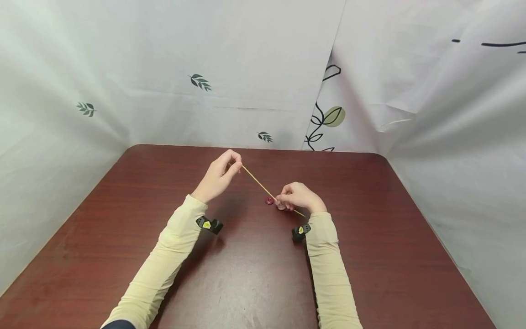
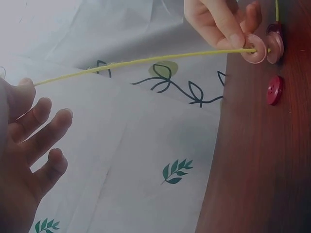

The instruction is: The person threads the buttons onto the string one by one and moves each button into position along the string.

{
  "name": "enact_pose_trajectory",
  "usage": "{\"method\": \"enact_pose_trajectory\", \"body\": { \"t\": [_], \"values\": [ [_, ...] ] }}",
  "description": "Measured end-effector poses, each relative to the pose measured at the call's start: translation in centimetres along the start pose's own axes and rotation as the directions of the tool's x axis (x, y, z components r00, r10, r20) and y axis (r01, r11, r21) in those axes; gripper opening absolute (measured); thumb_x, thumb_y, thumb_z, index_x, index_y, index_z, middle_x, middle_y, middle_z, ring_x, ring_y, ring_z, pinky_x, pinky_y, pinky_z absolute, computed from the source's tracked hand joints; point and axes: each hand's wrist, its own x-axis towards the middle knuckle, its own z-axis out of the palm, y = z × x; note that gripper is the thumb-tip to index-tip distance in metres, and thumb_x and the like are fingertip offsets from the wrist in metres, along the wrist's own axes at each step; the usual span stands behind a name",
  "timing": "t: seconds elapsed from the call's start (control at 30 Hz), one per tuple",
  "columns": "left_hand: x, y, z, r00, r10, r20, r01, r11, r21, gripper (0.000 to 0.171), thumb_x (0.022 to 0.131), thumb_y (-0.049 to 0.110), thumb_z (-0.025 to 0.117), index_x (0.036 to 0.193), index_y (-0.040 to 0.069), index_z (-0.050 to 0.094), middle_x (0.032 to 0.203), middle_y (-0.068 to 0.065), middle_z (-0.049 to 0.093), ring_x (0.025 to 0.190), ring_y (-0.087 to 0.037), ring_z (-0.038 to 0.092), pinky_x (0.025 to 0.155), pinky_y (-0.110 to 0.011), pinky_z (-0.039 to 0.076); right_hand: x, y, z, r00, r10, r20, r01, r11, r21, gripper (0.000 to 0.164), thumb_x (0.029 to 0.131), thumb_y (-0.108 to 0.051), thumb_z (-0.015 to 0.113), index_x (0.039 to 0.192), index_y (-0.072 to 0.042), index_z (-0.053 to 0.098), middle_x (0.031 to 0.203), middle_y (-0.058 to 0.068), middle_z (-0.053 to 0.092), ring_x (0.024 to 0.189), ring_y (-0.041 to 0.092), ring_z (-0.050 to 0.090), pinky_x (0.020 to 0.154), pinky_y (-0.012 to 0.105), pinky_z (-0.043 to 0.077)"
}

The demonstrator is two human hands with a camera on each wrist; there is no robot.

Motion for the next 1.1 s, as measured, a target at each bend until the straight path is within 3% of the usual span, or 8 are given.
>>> {"method": "enact_pose_trajectory", "body": {
  "t": [0.23,0.47,0.6,0.7,0.77,0.9,1.0,1.1],
  "values": [
    [-0.2,-0.1,0.3,0.999,-0.027,0.045,0.026,1.0,0.018,0.008,0.1,0.017,0.052,0.096,0.01,0.051,0.089,-0.003,0.053,0.076,-0.016,0.049,0.071,-0.027,0.041,0.1,0.3,-0.1,1.0,-0.01,-0.03,0.007,0.996,-0.091,0.025,0.091,-0.021,0.063,0.075,-0.001,0.063,0.054,-0.004,0.05,0.05,0.009,0.049,0.053,0.025,0.043],
    [-0.3,0.0,0.5,0.998,-0.031,0.055,0.028,0.999,0.045,0.008,0.1,0.018,0.053,0.097,0.011,0.051,0.091,-0.003,0.053,0.078,-0.016,0.049,0.073,-0.028,0.042,-0.2,-0.4,-0.5,0.984,-0.076,-0.162,0.051,0.986,-0.157,0.026,0.095,-0.025,0.06,0.08,-0.003,0.063,0.057,-0.004,0.047,0.054,0.012,0.047,0.059,0.027,0.041],
    [-0.3,0.1,0.6,0.998,-0.019,0.052,0.016,0.999,0.048,0.008,0.099,0.017,0.054,0.096,0.01,0.052,0.091,-0.004,0.053,0.077,-0.017,0.049,0.073,-0.032,0.043,-0.2,-1.6,-0.5,0.958,-0.146,-0.247,0.123,0.987,-0.104,0.022,0.095,-0.024,0.06,0.088,-0.004,0.065,0.064,0.001,0.054,0.062,0.019,0.054,0.065,0.029,0.044],
    [-0.3,0.2,0.8,0.999,-0.004,0.053,0.001,0.999,0.053,0.006,0.098,0.016,0.056,0.096,0.011,0.053,0.092,-0.003,0.054,0.078,-0.016,0.05,0.073,-0.034,0.045,-0.1,-2.9,-0.1,0.938,-0.188,-0.292,0.192,0.981,-0.015,0.017,0.096,-0.024,0.06,0.097,-0.008,0.066,0.08,0.008,0.066,0.079,0.029,0.065,0.075,0.032,0.05],
    [-0.3,0.2,0.9,0.998,0.012,0.057,-0.015,0.998,0.062,0.006,0.097,0.015,0.057,0.096,0.011,0.054,0.092,-0.003,0.056,0.079,-0.016,0.052,0.073,-0.034,0.046,-0.1,-3.8,0.3,0.932,-0.207,-0.298,0.234,0.97,0.059,0.018,0.096,-0.025,0.06,0.104,-0.011,0.065,0.095,0.011,0.07,0.095,0.034,0.067,0.085,0.037,0.053],
    [-0.3,0.2,1.1,0.996,0.05,0.072,-0.056,0.995,0.088,0.006,0.096,0.015,0.06,0.095,0.01,0.056,0.092,-0.004,0.057,0.08,-0.015,0.053,0.074,-0.034,0.048,0.0,-5.1,1.0,0.936,-0.245,-0.252,0.294,0.938,0.182,0.028,0.097,-0.029,0.058,0.12,-0.013,0.061,0.117,0.013,0.067,0.113,0.03,0.064,0.1,0.044,0.048],
    [-0.4,0.2,1.4,0.994,0.074,0.082,-0.083,0.991,0.107,0.007,0.095,0.017,0.061,0.095,0.01,0.058,0.09,-0.003,0.057,0.079,-0.014,0.054,0.073,-0.032,0.047,-0.1,-5.7,1.4,0.941,-0.272,-0.202,0.316,0.92,0.231,0.032,0.098,-0.028,0.057,0.127,-0.014,0.058,0.119,0.014,0.067,0.112,0.026,0.064,0.1,0.044,0.046],
    [-0.4,0.2,1.5,0.993,0.086,0.084,-0.097,0.986,0.133,0.008,0.095,0.018,0.061,0.094,0.011,0.059,0.088,-0.002,0.055,0.077,-0.012,0.053,0.07,-0.028,0.045,-0.2,-6.0,1.5,0.94,-0.299,-0.165,0.333,0.909,0.249,0.03,0.097,-0.023,0.058,0.126,-0.014,0.057,0.106,0.017,0.069,0.1,0.031,0.066,0.096,0.04,0.047]
  ]
}}
